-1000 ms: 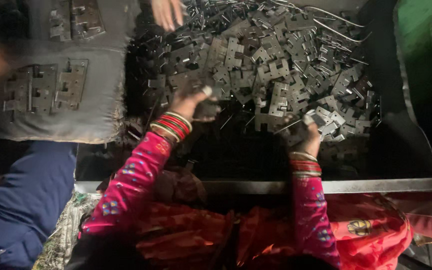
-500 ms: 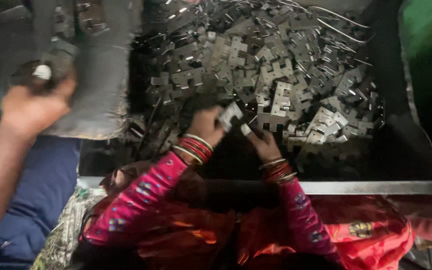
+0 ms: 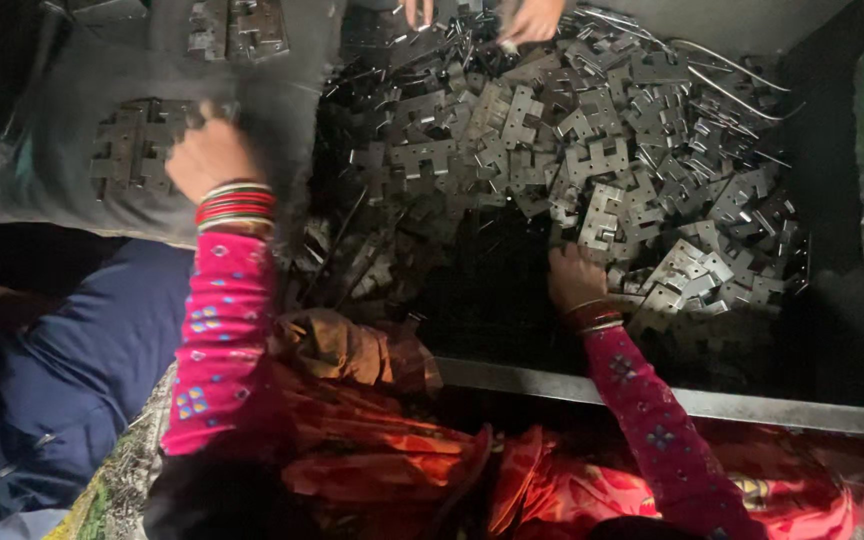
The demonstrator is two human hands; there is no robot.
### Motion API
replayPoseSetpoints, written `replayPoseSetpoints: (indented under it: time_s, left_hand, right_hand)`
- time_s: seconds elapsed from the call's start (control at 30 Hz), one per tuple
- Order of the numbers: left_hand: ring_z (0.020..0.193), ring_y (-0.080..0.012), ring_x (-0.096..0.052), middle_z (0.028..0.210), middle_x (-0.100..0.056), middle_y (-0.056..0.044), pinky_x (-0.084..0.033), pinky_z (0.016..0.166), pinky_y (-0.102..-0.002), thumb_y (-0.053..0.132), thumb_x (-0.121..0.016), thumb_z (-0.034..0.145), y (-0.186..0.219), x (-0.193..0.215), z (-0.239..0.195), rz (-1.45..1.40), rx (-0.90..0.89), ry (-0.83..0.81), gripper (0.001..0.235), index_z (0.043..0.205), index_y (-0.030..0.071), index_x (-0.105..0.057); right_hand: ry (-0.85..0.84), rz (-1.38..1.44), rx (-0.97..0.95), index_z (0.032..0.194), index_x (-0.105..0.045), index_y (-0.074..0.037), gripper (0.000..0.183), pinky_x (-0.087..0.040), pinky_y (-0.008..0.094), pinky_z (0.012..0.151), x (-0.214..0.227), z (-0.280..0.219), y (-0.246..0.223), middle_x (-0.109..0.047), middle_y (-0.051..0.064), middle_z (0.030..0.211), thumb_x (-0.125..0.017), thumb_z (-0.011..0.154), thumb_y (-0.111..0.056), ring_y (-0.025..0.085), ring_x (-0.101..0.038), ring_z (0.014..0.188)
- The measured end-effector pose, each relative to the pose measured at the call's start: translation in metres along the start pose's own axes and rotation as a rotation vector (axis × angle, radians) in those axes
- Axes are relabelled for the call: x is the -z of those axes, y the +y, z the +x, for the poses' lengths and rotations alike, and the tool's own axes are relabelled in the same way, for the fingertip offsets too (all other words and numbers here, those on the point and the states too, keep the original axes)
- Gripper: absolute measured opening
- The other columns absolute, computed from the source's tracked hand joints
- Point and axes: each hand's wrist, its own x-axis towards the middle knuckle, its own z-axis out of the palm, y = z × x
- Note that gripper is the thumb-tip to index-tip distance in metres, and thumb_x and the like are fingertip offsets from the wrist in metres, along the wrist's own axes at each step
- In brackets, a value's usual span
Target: The person picks up metal plates and thin metal rods from a large central bin by hand and places them into smaller containers or onto a workspace while sitting.
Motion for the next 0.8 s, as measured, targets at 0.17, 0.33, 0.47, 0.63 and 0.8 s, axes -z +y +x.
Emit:
replayPoseSetpoints:
  time_s: [0.17, 0.33, 0.47, 0.63, 0.8]
  left_hand:
    - [0.077, -0.0324, -0.073, 0.077, -0.074, -0.010, -0.046, 0.086, -0.060, 0.036, -0.073, 0.076, 0.096, 0.060, -0.068, -0.158, -0.435, 0.236, 0.020, 0.079, 0.016, -0.075]
    - [0.086, -0.0345, -0.075, 0.091, -0.077, -0.014, -0.058, 0.074, -0.048, 0.023, -0.067, 0.088, 0.163, 0.014, -0.153, -0.460, -0.921, -0.506, 0.014, 0.091, 0.015, -0.079]
    - [0.113, -0.0304, -0.068, 0.115, -0.075, -0.006, -0.055, 0.085, -0.046, 0.022, -0.058, 0.097, 0.178, -0.033, -0.188, -0.085, -0.925, -0.694, 0.025, 0.107, 0.019, -0.080]
    - [0.121, -0.0296, -0.060, 0.122, -0.069, -0.004, -0.050, 0.090, -0.052, 0.025, -0.055, 0.096, 0.175, -0.031, -0.190, 0.291, -1.032, -0.650, 0.028, 0.116, 0.021, -0.074]
    - [0.105, -0.0284, -0.072, 0.113, -0.077, -0.004, -0.058, 0.077, -0.047, 0.019, -0.054, 0.101, 0.180, -0.030, -0.165, -0.066, -0.808, -0.761, 0.027, 0.111, 0.018, -0.080]
  right_hand:
    - [0.374, 0.161, 0.046, 0.114, -0.071, -0.009, 0.047, -0.053, 0.050, 0.083, 0.043, -0.008, -0.013, -0.064, 0.015, 0.106, -0.081, 0.068, -0.019, 0.038, -0.063, 0.101]
    - [0.380, 1.134, -0.116, 0.113, -0.066, -0.010, 0.026, -0.053, 0.039, 0.095, 0.058, -0.043, 0.008, -0.067, 0.010, 0.112, -0.078, 0.092, -0.021, 0.028, -0.065, 0.105]
    - [0.410, 2.327, -0.415, 0.105, -0.069, -0.017, 0.031, -0.061, 0.049, 0.084, 0.088, -0.064, 0.019, -0.072, 0.002, 0.101, -0.076, 0.078, -0.031, 0.025, -0.074, 0.096]
    - [0.529, 2.480, -0.595, 0.105, -0.069, -0.005, 0.047, -0.058, 0.035, 0.068, 0.105, -0.062, 0.015, -0.075, 0.015, 0.100, -0.062, 0.088, -0.048, 0.027, -0.071, 0.085]
    - [0.055, 1.068, -0.067, 0.110, -0.061, -0.006, 0.035, -0.063, 0.031, 0.065, 0.052, -0.046, -0.012, -0.074, 0.009, 0.094, -0.070, 0.088, -0.031, 0.022, -0.074, 0.078]
